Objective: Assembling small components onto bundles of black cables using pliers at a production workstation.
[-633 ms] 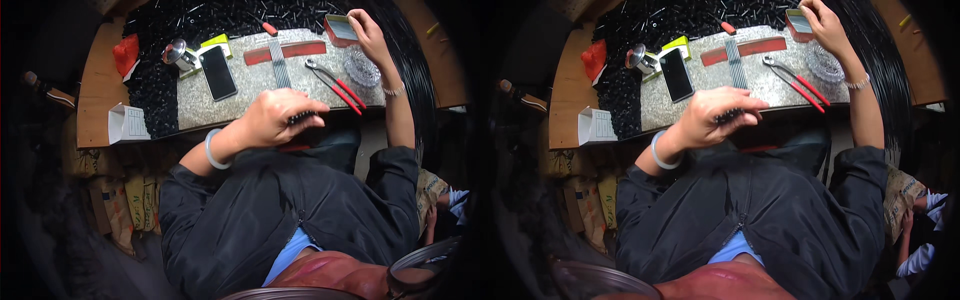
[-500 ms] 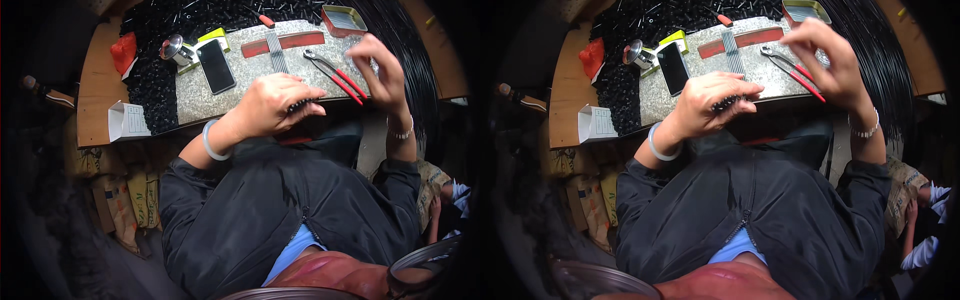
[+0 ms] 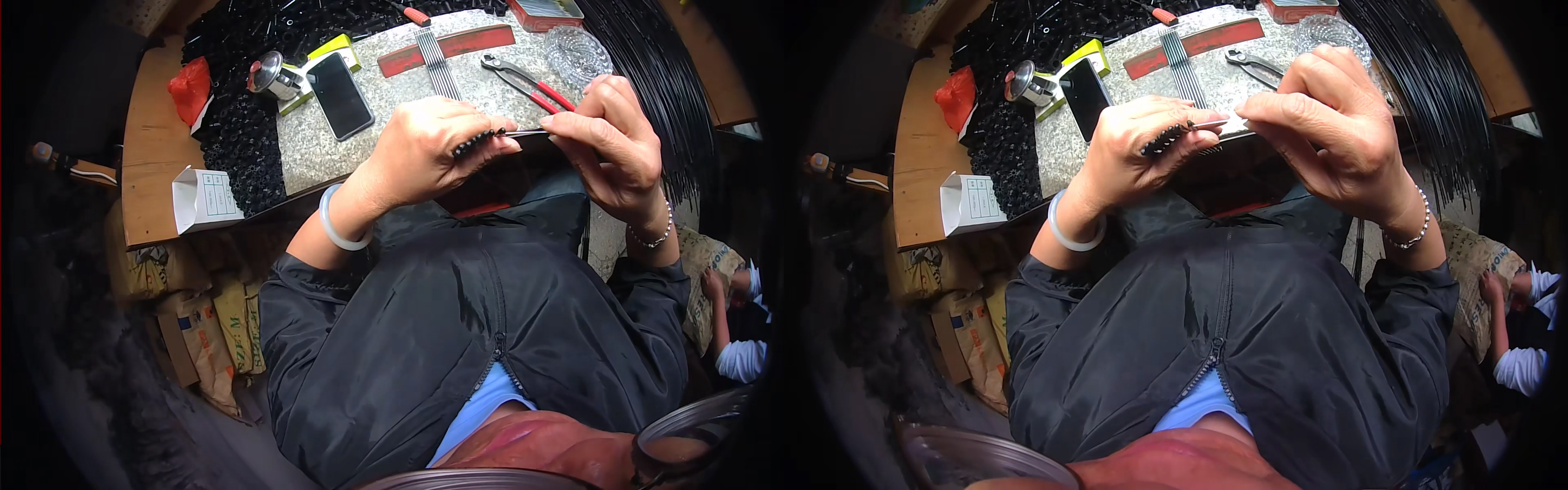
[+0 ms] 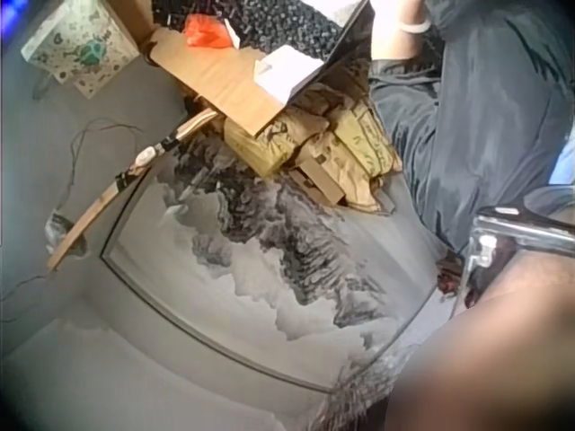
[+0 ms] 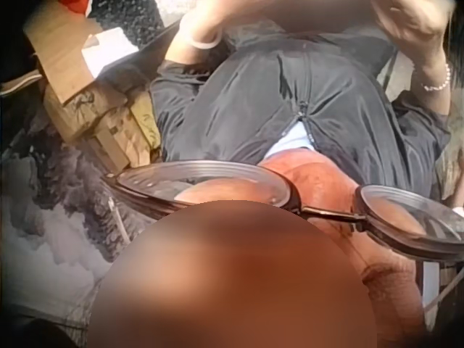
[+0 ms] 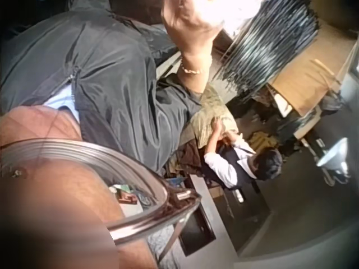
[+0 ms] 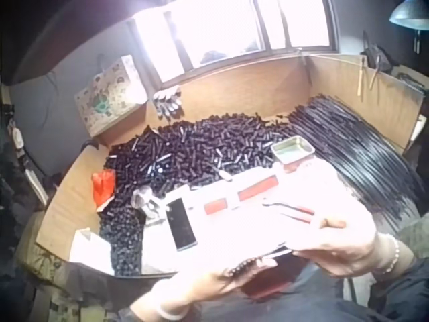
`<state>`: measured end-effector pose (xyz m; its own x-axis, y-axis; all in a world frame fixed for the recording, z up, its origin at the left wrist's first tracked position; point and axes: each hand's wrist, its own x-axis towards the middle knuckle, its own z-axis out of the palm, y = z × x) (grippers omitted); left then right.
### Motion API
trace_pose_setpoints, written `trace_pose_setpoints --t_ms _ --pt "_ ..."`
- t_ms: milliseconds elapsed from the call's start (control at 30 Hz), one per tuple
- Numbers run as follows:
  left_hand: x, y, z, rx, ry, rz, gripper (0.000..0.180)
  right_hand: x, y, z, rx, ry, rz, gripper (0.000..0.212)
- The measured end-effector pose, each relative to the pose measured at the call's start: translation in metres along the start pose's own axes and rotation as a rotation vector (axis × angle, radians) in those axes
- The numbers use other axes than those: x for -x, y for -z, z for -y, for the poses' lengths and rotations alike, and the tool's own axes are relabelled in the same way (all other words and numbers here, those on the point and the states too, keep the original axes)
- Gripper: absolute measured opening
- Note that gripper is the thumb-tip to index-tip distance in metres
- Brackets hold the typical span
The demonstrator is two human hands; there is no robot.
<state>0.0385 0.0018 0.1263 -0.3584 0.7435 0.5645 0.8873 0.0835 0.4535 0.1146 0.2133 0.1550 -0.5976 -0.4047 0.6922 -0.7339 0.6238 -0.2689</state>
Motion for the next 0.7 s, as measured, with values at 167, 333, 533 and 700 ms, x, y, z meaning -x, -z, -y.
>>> trace_pose_setpoints --t_ms 167,333,533,700 --pt "0.0 0.001 -0.0003 -0.012 -0.056 0.007 0.018 -0.0015 0.0006 0.0019 -0.001 0.012 0.005 0.023" --pt "0.0021 0.0007 0.0022 -0.012 -0.018 0.028 0.019 -0.0031 0.0013 -0.0014 0.03 0.015 -0.045 0.02" --pt "-0.0004 -0.0008 0.0016 0.01 -0.036 -0.004 0.018 -0.0043 -0.0017 0.0005 -0.001 -0.011 -0.033 0.02" --pt "-0.0012 0.0001 -0.0005 -0.006 -0.031 -0.005 0.018 -0.0041 -0.0012 -0.0024 -0.082 -0.001 -0.011 0.021"
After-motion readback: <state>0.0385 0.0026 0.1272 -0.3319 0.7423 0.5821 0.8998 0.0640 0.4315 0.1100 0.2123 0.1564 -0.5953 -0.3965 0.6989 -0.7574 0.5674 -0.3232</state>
